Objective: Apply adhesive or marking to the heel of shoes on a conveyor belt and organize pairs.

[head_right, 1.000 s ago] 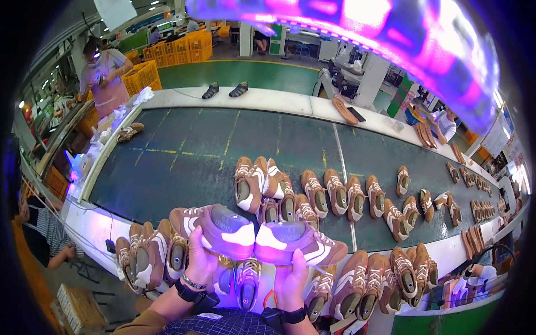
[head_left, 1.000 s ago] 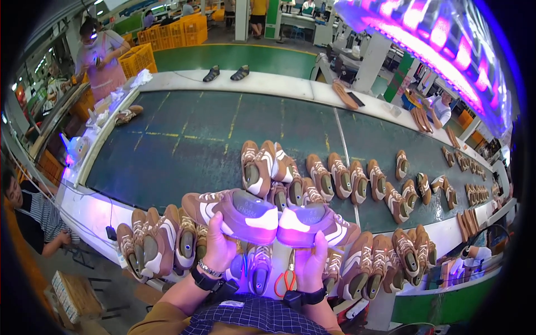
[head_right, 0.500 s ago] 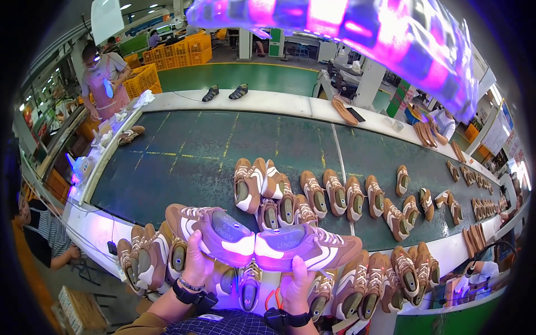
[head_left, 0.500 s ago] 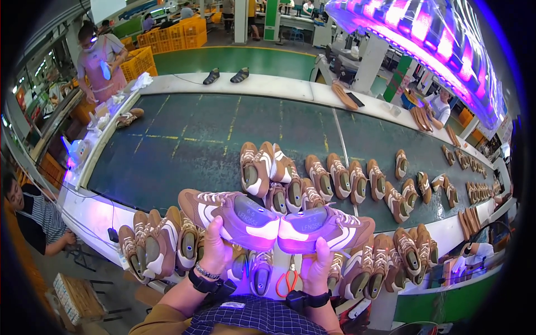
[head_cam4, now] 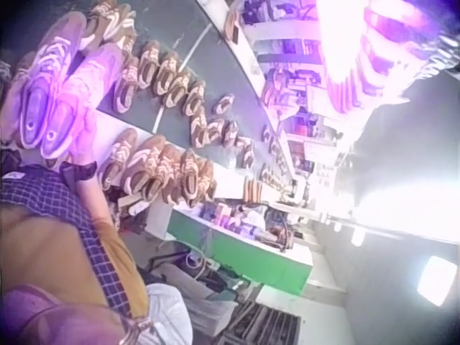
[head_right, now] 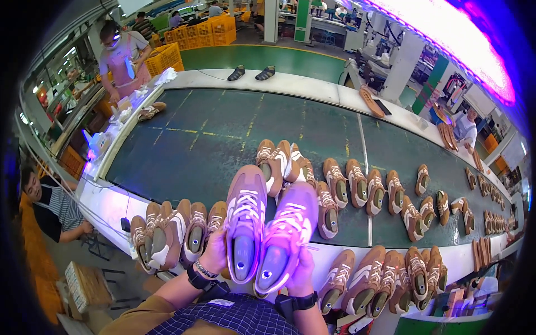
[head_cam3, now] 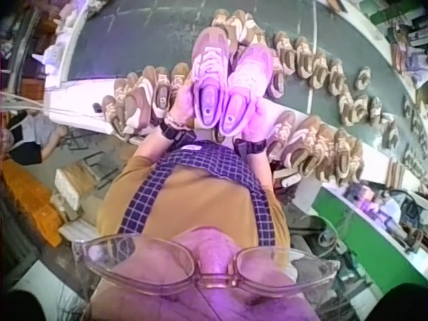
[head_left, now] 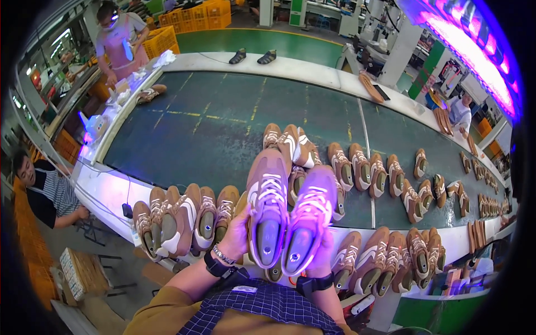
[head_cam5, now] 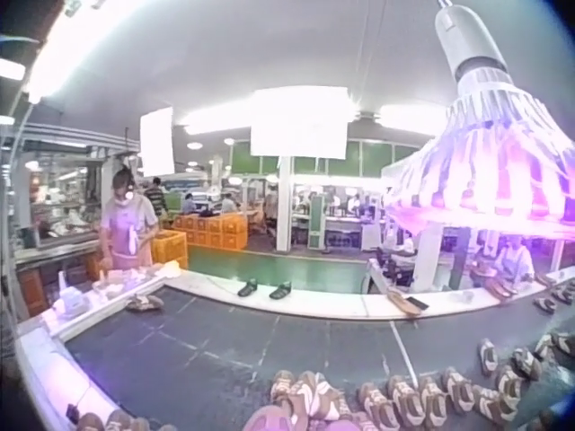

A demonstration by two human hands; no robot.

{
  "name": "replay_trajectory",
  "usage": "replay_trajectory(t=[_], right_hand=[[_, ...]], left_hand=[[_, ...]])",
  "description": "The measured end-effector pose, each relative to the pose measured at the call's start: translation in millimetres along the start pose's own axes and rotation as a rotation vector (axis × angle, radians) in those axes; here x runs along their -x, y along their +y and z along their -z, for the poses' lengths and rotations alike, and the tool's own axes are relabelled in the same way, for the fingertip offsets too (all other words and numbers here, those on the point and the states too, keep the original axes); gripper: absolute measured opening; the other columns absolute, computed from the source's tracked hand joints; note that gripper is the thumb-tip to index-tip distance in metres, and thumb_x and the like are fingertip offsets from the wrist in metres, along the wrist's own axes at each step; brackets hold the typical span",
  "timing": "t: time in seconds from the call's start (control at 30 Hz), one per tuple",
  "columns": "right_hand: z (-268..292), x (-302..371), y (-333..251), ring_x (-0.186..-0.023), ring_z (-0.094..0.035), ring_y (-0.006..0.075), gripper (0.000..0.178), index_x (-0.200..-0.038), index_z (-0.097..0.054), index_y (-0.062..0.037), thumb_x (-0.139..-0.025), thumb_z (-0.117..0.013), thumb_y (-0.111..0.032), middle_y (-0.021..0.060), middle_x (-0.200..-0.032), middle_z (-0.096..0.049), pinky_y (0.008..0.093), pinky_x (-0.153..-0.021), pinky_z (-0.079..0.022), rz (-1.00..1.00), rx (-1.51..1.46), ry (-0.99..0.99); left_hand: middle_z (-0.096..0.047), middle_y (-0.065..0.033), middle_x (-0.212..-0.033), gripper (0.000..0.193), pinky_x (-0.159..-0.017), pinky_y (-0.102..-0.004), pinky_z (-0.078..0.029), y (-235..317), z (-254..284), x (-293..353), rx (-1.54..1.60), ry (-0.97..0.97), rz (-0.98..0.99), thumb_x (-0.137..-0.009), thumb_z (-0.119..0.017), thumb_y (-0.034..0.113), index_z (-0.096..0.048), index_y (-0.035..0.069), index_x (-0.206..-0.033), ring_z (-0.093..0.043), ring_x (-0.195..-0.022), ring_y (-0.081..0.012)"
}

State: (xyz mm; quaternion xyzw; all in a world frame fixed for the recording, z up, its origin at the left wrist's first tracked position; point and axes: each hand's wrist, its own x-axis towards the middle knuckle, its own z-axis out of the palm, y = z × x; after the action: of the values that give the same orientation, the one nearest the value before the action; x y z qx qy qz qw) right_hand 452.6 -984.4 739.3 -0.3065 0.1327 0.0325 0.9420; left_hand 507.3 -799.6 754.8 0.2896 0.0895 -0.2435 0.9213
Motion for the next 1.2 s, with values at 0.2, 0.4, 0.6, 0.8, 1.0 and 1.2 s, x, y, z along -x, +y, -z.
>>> replay_trajectory(t=[0.2,0.4,0.6,0.8,1.0,1.2], right_hand=[[9.9,-6.7,5.7,-0.093,-0.06,0.0296,0.085,-0.125,-0.044,0.0,-0.072,-0.053,-0.066,0.0169,-0.109,-0.058,0.0397,-0.079,-0.051,-0.148,0.084,-0.089],[8.6,-2.6,0.8,-0.079,-0.063,0.0288,0.082,-0.115,-0.053,-0.0013,-0.077,-0.038,-0.072,0.0155,-0.098,-0.062,0.0385,-0.069,-0.052,-0.257,-0.065,-0.111],[8.6,-5.4,7.2,-0.085,-0.064,0.0317,0.075,-0.121,-0.046,0.0021,-0.079,-0.047,-0.06,0.0208,-0.104,-0.06,0.0407,-0.073,-0.054,-0.248,-0.135,-0.109],[-7.0,-6.2,5.9,-0.083,-0.064,0.0278,0.092,-0.129,-0.037,0.004,-0.071,-0.052,-0.066,0.0184,-0.108,-0.057,0.0365,-0.068,-0.055,-0.338,-0.197,-0.241],[-15.1,-21.5,12.5,-0.081,-0.064,0.0311,0.089,-0.13,-0.035,0.0061,-0.073,-0.056,-0.059,0.021,-0.109,-0.056,0.0382,-0.069,-0.055,-0.38,-0.31,-0.258],[-13.0,-30.8,18.0,-0.085,-0.064,0.0309,0.089,-0.13,-0.035,0.0065,-0.074,-0.056,-0.059,0.0212,-0.11,-0.055,0.0379,-0.072,-0.055,-0.381,-0.302,-0.308]], left_hand=[[-0.058,-0.0137,-0.112,0.042,-0.09,-0.0389,-0.048,4.0,27.0,-2.6,0.047,-0.106,0.089,-0.096,-0.037,0.034,-0.044,0.005,-0.126,-0.058,-0.101,-0.0241],[-0.06,-0.0155,-0.108,0.04,-0.088,-0.0399,-0.05,-0.2,8.0,0.1,0.077,-0.091,0.113,-0.095,-0.037,0.03,-0.049,0.002,-0.12,-0.061,-0.097,-0.0258],[-0.06,-0.0186,-0.108,0.049,-0.086,-0.0427,-0.051,5.6,15.4,3.2,0.252,-0.259,0.226,-0.096,-0.036,0.041,-0.047,0.001,-0.121,-0.062,-0.095,-0.0307],[-0.059,-0.0174,-0.113,0.048,-0.091,-0.0427,-0.048,15.4,38.7,-0.3,0.329,-0.279,0.248,-0.096,-0.037,0.04,-0.046,0.002,-0.123,-0.06,-0.1,-0.028],[-0.059,-0.0167,-0.111,0.049,-0.088,-0.041,-0.051,40.7,28.4,4.4,-0.053,0.09,0.104,-0.096,-0.034,0.041,-0.045,0.004,-0.125,-0.061,-0.099,-0.0269],[-0.062,-0.0127,-0.106,0.041,-0.083,-0.0379,-0.052,47.0,29.3,6.2,0.003,0.073,0.122,-0.097,-0.033,0.035,-0.05,0.006,-0.121,-0.062,-0.093,-0.0238]])
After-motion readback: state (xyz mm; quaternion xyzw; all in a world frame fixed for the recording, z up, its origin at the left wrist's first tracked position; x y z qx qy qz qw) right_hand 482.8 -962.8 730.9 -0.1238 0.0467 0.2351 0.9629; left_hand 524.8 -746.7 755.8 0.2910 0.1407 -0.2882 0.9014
